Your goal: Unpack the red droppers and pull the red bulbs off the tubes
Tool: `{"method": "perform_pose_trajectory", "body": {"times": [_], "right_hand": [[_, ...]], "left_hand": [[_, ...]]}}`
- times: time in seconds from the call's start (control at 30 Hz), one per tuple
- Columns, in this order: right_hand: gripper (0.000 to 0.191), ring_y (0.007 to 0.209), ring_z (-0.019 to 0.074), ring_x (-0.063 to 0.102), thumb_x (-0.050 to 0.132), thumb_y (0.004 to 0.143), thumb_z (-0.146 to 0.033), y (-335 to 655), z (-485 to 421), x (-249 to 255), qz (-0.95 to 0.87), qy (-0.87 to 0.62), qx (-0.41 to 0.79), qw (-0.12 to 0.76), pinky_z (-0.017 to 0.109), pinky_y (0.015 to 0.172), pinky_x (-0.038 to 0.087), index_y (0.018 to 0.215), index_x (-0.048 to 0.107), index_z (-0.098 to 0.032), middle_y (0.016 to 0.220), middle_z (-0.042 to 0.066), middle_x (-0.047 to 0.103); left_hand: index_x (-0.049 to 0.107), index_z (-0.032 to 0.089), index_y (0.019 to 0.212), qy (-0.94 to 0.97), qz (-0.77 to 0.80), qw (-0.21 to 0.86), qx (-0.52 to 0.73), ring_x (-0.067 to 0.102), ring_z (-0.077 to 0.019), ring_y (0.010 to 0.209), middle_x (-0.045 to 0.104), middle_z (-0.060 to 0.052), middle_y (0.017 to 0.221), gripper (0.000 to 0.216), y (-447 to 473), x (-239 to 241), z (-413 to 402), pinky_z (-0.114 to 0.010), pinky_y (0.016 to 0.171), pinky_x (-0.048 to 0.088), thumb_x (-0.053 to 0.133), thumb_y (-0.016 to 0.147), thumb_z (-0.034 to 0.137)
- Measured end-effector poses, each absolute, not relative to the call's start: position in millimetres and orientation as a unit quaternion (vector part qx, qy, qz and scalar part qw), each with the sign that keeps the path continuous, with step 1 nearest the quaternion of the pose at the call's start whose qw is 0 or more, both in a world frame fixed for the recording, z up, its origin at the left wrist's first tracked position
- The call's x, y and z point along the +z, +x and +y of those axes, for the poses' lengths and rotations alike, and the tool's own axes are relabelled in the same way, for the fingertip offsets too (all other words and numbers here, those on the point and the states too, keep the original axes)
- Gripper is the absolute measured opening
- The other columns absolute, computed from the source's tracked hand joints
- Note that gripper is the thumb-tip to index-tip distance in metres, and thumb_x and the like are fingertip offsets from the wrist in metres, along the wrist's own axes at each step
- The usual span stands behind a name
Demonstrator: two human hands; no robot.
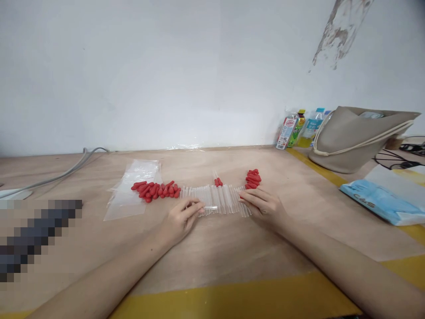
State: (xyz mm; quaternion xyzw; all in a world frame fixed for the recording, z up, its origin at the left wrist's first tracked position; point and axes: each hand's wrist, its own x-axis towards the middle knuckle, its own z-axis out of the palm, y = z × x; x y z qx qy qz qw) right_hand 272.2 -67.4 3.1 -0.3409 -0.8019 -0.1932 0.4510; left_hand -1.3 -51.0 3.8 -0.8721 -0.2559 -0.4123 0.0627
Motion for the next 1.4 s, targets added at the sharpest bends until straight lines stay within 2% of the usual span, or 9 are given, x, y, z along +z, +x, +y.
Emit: {"method": "perform_pose_trajectory", "body": {"times": [0.1, 0.23, 0.5, 0.6, 0.7, 0.9, 1.17, 1.3, 1.4], "right_hand": [[0.024, 0.073, 0.0147, 0.059, 0.054, 0.080, -0.017, 272, -65, 1, -0.797, -0.342, -0.165, 0.471, 0.028, 0.067, 0.049, 0.102, 0.061, -0.021, 0.085, 0.006, 0.066], [0.029, 0.079, 0.0151, 0.060, 0.051, 0.081, -0.017, 276, -62, 1, -0.782, -0.371, -0.136, 0.483, 0.028, 0.072, 0.051, 0.109, 0.058, -0.022, 0.090, 0.006, 0.063], [0.031, 0.083, 0.0162, 0.058, 0.047, 0.081, -0.018, 284, -52, 0, -0.755, -0.427, -0.114, 0.484, 0.028, 0.073, 0.050, 0.112, 0.054, -0.018, 0.093, 0.009, 0.060], [0.024, 0.084, 0.0168, 0.058, 0.048, 0.081, -0.019, 286, -51, 1, -0.746, -0.447, -0.115, 0.479, 0.030, 0.075, 0.050, 0.103, 0.056, -0.018, 0.091, 0.007, 0.061], [0.017, 0.075, 0.0153, 0.058, 0.050, 0.080, -0.021, 288, -50, 3, -0.735, -0.472, -0.108, 0.475, 0.028, 0.067, 0.050, 0.093, 0.058, -0.018, 0.084, 0.005, 0.062], [0.022, 0.058, 0.0111, 0.052, 0.049, 0.077, -0.024, 304, -34, 1, -0.665, -0.534, -0.068, 0.517, 0.025, 0.053, 0.045, 0.090, 0.064, -0.016, 0.079, 0.005, 0.057], [0.026, 0.059, 0.0125, 0.051, 0.051, 0.073, -0.031, 319, -13, 0, -0.601, -0.603, -0.006, 0.524, 0.026, 0.057, 0.042, 0.090, 0.065, -0.016, 0.074, 0.004, 0.061], [0.024, 0.065, 0.0151, 0.051, 0.054, 0.071, -0.035, 323, -6, 2, -0.583, -0.643, -0.005, 0.496, 0.028, 0.060, 0.040, 0.082, 0.067, -0.019, 0.076, 0.004, 0.064], [0.031, 0.061, 0.0147, 0.050, 0.051, 0.073, -0.041, 330, 0, 0, -0.600, -0.647, 0.033, 0.470, 0.027, 0.058, 0.039, 0.088, 0.068, -0.019, 0.074, 0.004, 0.065]], "left_hand": [[0.058, 0.019, 0.102, -0.854, -0.304, 0.059, -0.418, 0.051, -0.0107, 0.069, 0.050, -0.003, 0.078, 0.022, -3, 4, -47, -0.022, 0.061, 0.046, 0.044, 0.086, 0.019], [0.056, 0.018, 0.109, -0.818, -0.394, 0.076, -0.412, 0.051, -0.0140, 0.076, 0.049, -0.004, 0.082, 0.028, -16, 10, -31, -0.027, 0.069, 0.046, 0.039, 0.086, 0.019], [0.060, 0.016, 0.098, -0.731, -0.528, 0.098, -0.420, 0.054, -0.0149, 0.067, 0.052, -0.003, 0.077, 0.025, -51, 21, -6, -0.028, 0.065, 0.047, 0.044, 0.081, 0.022], [0.061, 0.017, 0.086, -0.755, -0.494, 0.101, -0.419, 0.054, -0.0126, 0.065, 0.056, -0.002, 0.077, 0.016, -45, 20, -12, -0.024, 0.061, 0.046, 0.047, 0.078, 0.020], [0.059, 0.017, 0.080, -0.798, -0.432, 0.113, -0.405, 0.054, -0.0113, 0.066, 0.057, -0.001, 0.074, 0.013, -35, 14, -20, -0.021, 0.062, 0.045, 0.046, 0.077, 0.015], [0.059, 0.017, 0.077, -0.838, -0.397, 0.097, -0.360, 0.055, -0.0101, 0.063, 0.058, -0.001, 0.075, 0.014, -25, 8, -32, -0.020, 0.058, 0.045, 0.046, 0.076, 0.015], [0.063, 0.015, 0.073, -0.824, -0.388, 0.080, -0.405, 0.054, -0.0084, 0.060, 0.058, -0.002, 0.076, 0.015, -21, 10, -35, -0.019, 0.053, 0.046, 0.049, 0.077, 0.019], [0.064, 0.015, 0.071, -0.819, -0.383, 0.088, -0.417, 0.053, -0.0079, 0.058, 0.057, -0.002, 0.073, 0.016, -22, 6, -34, -0.019, 0.053, 0.045, 0.050, 0.077, 0.020], [0.064, 0.015, 0.071, -0.820, -0.394, 0.078, -0.408, 0.051, -0.0070, 0.054, 0.056, -0.002, 0.073, 0.017, -21, 8, -36, -0.019, 0.049, 0.044, 0.050, 0.077, 0.024]]}}
